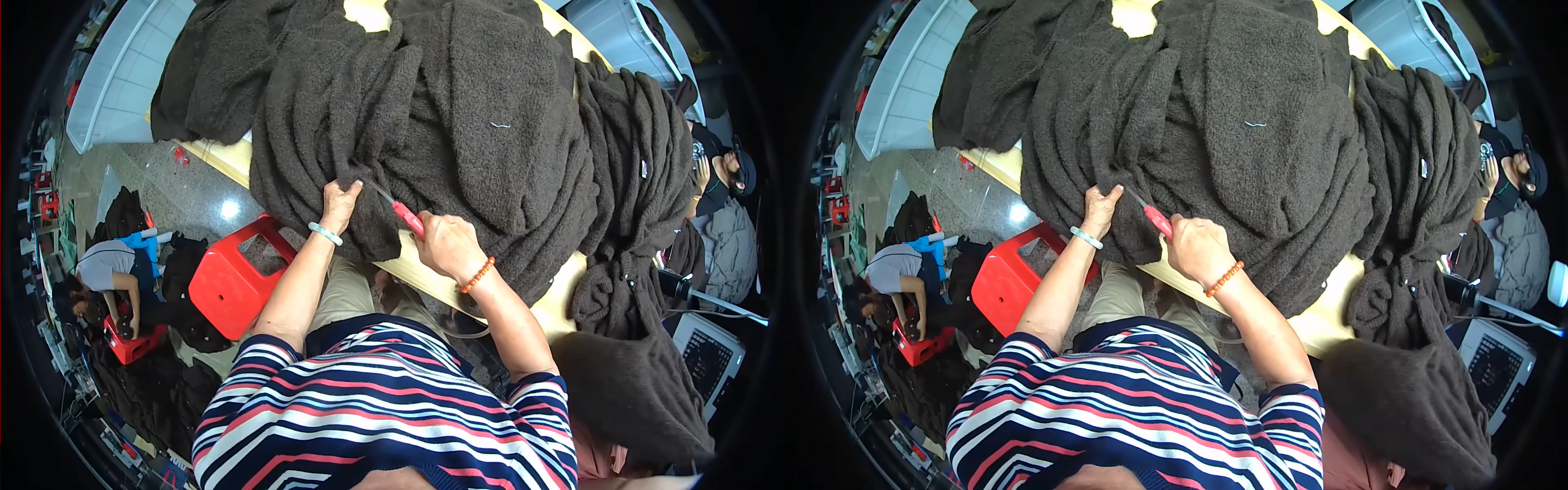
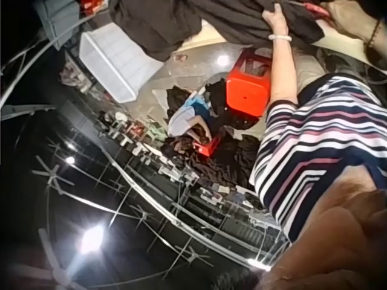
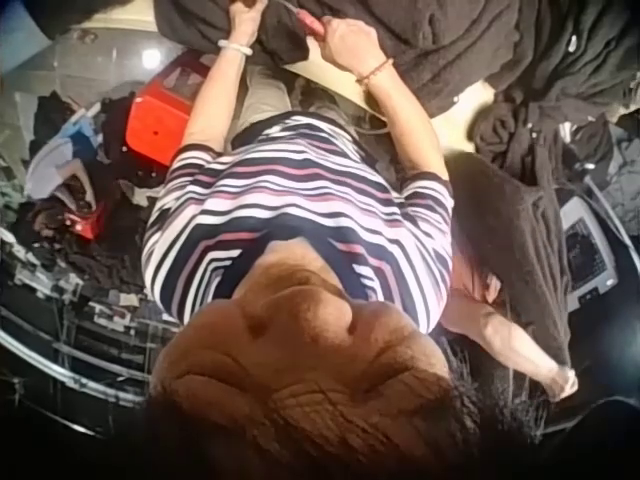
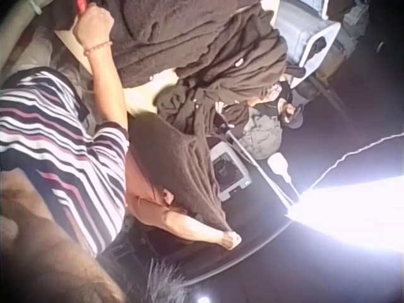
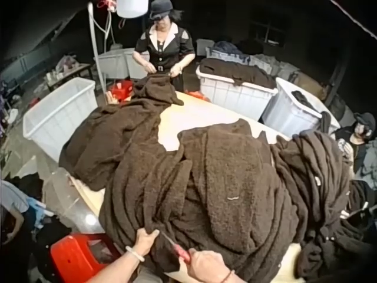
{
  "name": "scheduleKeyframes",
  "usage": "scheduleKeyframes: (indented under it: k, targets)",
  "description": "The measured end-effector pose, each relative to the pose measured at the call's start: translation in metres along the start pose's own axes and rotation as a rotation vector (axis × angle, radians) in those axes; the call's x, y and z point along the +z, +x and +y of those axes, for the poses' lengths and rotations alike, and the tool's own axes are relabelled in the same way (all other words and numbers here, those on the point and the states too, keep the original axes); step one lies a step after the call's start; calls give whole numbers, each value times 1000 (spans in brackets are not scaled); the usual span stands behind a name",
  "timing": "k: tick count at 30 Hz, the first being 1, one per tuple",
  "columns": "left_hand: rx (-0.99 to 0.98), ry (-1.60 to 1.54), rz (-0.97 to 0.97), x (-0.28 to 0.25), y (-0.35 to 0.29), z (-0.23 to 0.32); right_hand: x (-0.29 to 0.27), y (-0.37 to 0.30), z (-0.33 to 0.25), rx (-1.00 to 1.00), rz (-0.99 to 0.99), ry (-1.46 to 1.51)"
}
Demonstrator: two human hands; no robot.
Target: Trimming loose threads from brown garments using scissors.
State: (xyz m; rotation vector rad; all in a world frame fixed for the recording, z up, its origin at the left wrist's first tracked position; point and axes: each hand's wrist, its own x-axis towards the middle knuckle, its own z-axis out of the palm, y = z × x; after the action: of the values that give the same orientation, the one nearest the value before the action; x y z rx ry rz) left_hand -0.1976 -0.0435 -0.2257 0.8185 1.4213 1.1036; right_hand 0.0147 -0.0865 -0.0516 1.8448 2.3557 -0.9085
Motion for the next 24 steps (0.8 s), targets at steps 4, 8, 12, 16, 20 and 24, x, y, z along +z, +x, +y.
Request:
scheduleKeyframes:
  k: [4,8,12,16,20,24]
  targets:
    - [9,18,-26,-2,4,-9,0,15,-1,22,-9,0]
    - [66,9,-20,-2,4,-11,7,9,3,14,-76,-17]
    - [4,80,-47,-6,10,-14,9,-6,4,-19,-110,4]
    - [30,27,-79,-6,14,-19,4,-21,4,-15,-103,21]
    - [38,-57,3,13,14,-15,11,-49,15,-45,-81,26]
    - [-7,-209,54,29,24,-22,13,-75,14,-28,-138,-18]
